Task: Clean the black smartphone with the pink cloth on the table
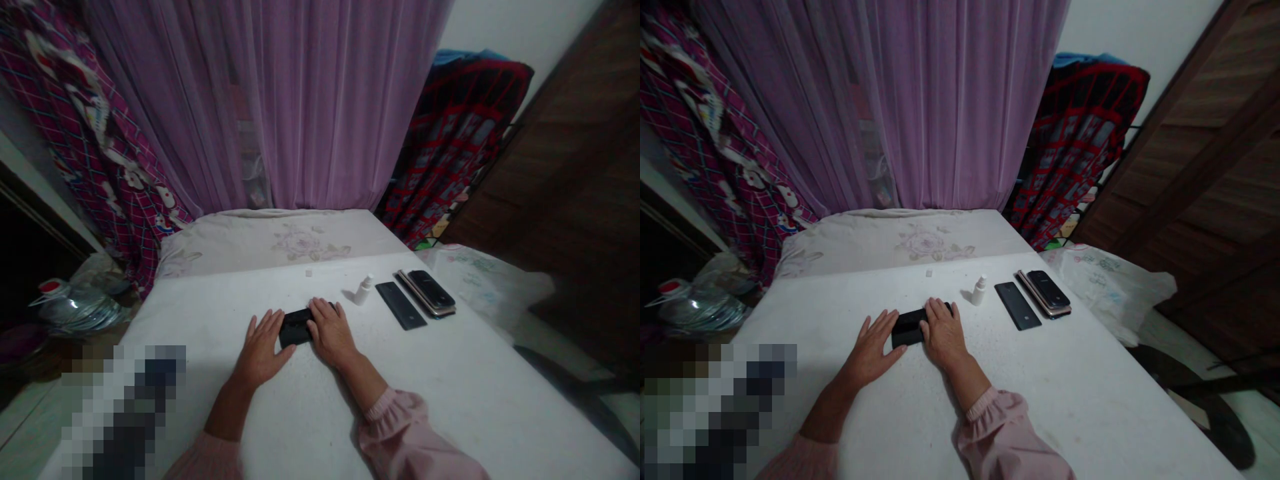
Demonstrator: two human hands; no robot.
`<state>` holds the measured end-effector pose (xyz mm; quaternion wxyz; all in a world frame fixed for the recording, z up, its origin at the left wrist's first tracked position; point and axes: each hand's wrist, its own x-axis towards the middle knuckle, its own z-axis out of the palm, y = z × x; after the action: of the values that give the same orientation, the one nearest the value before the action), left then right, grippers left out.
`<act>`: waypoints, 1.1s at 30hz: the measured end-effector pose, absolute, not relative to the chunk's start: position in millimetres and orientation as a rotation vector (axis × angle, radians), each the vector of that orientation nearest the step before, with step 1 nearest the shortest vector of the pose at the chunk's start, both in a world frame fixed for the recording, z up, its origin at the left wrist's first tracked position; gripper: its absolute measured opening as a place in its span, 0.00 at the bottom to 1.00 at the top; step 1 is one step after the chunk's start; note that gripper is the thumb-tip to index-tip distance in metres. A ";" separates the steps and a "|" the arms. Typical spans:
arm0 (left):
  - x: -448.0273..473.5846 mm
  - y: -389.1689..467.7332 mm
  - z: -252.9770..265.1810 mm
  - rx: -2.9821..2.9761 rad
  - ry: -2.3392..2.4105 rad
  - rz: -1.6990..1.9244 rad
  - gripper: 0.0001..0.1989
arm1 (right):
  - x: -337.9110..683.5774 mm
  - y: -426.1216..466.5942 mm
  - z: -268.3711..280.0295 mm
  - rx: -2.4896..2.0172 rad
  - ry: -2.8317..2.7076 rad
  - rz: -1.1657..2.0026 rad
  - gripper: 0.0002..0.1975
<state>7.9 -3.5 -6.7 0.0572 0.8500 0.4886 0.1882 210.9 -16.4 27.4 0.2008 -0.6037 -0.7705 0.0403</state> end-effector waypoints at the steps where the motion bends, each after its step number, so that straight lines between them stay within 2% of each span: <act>1: 7.1 -3.1 -7.2 2.582 1.475 0.562 0.33 | 205.6 -18.3 27.5 -1.639 -2.178 0.124 0.23; 8: 5.8 -2.9 -7.8 2.587 1.472 0.583 0.32 | 212.9 -51.4 26.0 -1.392 -2.309 0.152 0.23; 16: 3.8 -1.4 -9.4 2.594 1.442 0.559 0.33 | 237.0 -34.9 21.8 -1.677 -2.160 0.058 0.23; 24: 2.9 -1.9 -10.0 2.599 1.429 0.605 0.33 | 220.2 -70.9 25.5 -1.375 -2.372 0.141 0.27; 33: 3.0 -0.5 -10.5 2.593 1.431 0.579 0.33 | 242.8 -37.8 23.5 -1.675 -2.193 0.049 0.24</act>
<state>3.0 -0.5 -10.5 0.0620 0.8577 0.4732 0.1916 242.8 -37.8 23.5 0.1896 -0.5959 -0.7801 0.0175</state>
